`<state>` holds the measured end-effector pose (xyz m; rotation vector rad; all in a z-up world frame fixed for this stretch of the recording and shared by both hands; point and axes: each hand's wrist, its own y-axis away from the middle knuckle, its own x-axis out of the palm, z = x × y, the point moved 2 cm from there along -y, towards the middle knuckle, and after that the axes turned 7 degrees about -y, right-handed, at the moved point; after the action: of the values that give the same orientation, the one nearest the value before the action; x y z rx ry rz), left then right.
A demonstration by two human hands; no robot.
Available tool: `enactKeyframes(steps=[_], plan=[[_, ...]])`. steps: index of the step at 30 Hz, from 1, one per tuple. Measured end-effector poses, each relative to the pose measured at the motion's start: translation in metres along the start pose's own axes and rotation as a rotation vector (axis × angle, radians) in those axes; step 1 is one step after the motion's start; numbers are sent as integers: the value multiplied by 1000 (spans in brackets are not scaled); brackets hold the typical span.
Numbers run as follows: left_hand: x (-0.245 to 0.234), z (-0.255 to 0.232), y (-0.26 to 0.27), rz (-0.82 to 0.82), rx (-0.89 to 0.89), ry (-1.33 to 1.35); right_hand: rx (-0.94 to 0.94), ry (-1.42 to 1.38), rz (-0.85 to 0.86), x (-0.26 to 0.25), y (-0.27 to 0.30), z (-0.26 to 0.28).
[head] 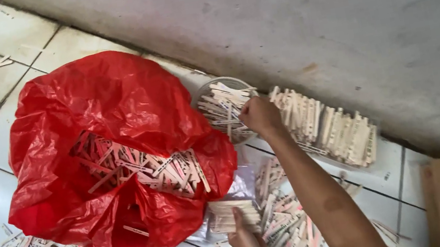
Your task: The person is organizing loose wooden sticks into small bundles and securing each bundle with adhesive tape.
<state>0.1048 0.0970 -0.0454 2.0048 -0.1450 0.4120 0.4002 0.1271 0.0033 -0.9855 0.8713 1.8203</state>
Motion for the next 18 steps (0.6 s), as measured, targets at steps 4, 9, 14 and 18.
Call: enactKeyframes(steps=[4, 9, 14, 18], plan=[[8, -10, 7, 11, -5, -85, 45, 139, 107, -10, -4, 25], [7, -8, 13, -42, -63, -128, 45, 177, 115, -10, -6, 29], [6, -8, 16, -21, -91, -87, 97, 57, 114, -3, -12, 14], [3, -4, 14, -58, -133, -196, 139, 60, 17, -3, -9, 17]])
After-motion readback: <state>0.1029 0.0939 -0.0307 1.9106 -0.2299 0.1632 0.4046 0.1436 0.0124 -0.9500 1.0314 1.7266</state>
